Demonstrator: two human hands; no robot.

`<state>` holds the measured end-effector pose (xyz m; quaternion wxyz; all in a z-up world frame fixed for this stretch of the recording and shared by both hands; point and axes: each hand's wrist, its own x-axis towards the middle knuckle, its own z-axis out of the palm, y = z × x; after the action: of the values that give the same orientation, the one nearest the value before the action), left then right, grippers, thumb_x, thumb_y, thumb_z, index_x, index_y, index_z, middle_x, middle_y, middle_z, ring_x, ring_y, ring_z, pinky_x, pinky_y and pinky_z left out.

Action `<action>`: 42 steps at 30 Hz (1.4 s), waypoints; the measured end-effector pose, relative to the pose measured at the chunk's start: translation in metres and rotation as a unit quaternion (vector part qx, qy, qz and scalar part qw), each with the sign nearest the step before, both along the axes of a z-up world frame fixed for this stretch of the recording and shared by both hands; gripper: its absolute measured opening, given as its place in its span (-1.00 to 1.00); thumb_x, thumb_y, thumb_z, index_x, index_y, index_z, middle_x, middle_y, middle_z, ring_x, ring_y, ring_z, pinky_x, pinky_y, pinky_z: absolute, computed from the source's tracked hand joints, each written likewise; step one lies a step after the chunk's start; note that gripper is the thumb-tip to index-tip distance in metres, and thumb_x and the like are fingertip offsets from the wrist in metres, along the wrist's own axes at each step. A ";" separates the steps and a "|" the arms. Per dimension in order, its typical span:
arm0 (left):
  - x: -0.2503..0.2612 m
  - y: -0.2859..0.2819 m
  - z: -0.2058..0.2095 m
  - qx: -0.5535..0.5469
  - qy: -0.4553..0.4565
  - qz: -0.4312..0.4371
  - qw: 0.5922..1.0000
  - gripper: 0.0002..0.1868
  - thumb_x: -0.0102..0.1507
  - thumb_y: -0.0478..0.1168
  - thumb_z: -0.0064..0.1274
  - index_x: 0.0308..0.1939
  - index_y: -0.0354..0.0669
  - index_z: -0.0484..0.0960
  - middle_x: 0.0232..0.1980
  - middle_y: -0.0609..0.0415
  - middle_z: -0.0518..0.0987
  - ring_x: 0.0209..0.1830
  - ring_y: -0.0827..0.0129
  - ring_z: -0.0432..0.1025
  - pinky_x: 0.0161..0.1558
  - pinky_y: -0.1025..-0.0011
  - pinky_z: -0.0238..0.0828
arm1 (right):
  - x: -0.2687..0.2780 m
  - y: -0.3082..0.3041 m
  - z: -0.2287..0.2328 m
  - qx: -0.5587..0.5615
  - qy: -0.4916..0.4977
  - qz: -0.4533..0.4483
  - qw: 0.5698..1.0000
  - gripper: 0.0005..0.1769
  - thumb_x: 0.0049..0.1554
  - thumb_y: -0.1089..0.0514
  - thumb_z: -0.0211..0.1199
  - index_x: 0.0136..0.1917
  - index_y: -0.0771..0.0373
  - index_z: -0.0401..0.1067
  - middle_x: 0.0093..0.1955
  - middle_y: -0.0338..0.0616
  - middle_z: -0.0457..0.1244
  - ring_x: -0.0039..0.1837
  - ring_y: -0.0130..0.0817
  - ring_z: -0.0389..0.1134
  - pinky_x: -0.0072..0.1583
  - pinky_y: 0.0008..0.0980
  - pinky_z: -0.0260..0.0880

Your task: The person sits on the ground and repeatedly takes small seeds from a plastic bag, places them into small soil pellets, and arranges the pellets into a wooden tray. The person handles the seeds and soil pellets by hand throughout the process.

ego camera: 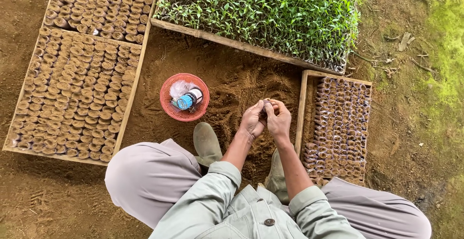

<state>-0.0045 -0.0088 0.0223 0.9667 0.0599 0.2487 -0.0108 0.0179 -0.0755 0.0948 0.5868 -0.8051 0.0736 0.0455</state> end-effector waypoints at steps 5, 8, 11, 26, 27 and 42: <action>0.002 -0.008 -0.006 0.018 0.005 0.010 1.000 -0.70 0.43 -0.18 0.04 0.10 -0.35 0.65 0.03 -0.22 0.68 -0.03 0.18 0.61 0.10 0.28 0.60 | -0.009 0.004 -0.007 0.018 0.017 -0.013 1.000 -0.75 0.23 0.13 0.36 0.15 0.26 0.55 -0.13 -0.24 0.32 -0.10 -0.61 0.28 -0.07 -0.57 0.40; -0.001 -0.006 -0.006 0.008 0.011 0.020 1.000 -0.71 0.43 -0.19 0.04 0.09 -0.37 0.65 0.04 -0.26 0.67 0.01 0.13 0.60 0.14 0.26 0.59 | -0.008 0.008 -0.010 0.031 0.029 -0.021 0.999 -0.76 0.23 0.12 0.36 0.14 0.24 0.56 -0.14 -0.26 0.32 -0.11 -0.62 0.28 -0.07 -0.59 0.41; -0.001 -0.002 -0.004 -0.013 0.014 0.029 0.999 -0.71 0.42 -0.20 0.05 0.09 -0.37 0.65 0.01 -0.23 0.68 -0.02 0.15 0.60 0.12 0.26 0.60 | -0.004 0.001 -0.011 0.046 0.042 -0.027 0.998 -0.77 0.23 0.11 0.36 0.13 0.22 0.56 -0.15 -0.28 0.33 -0.11 -0.63 0.29 -0.07 -0.60 0.41; -0.005 -0.007 -0.020 -0.010 0.022 -0.014 1.000 -0.73 0.42 -0.17 0.03 0.14 -0.18 0.64 -0.02 -0.09 0.70 -0.09 0.18 0.58 -0.04 0.26 0.63 | -0.006 -0.013 -0.024 0.117 0.097 -0.077 0.985 -0.81 0.23 0.06 0.37 0.09 0.12 0.59 -0.20 -0.39 0.36 -0.14 -0.69 0.30 -0.07 -0.67 0.42; -0.005 -0.007 -0.019 -0.008 0.023 -0.018 1.000 -0.74 0.41 -0.16 0.05 0.13 -0.14 0.64 -0.01 -0.05 0.70 -0.10 0.21 0.57 -0.06 0.32 0.62 | -0.008 -0.016 -0.025 0.123 0.103 -0.082 0.984 -0.82 0.23 0.06 0.37 0.08 0.11 0.60 -0.20 -0.41 0.36 -0.14 -0.69 0.30 -0.07 -0.68 0.43; -0.002 -0.030 -0.026 -0.002 -0.020 -0.051 0.999 -0.76 0.38 -0.27 0.10 0.12 -0.22 0.64 -0.02 -0.18 0.71 -0.08 0.13 0.64 0.04 0.13 0.62 | -0.006 -0.036 -0.017 0.167 0.078 -0.094 0.978 -0.76 0.21 0.19 0.38 0.14 0.30 0.57 -0.20 -0.21 0.37 -0.16 -0.56 0.35 -0.07 -0.46 0.54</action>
<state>-0.0063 -0.0385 -0.0041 0.9698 0.0711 0.2257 -0.0589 0.0116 -0.1113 0.0781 0.7072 -0.6792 0.1855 0.0644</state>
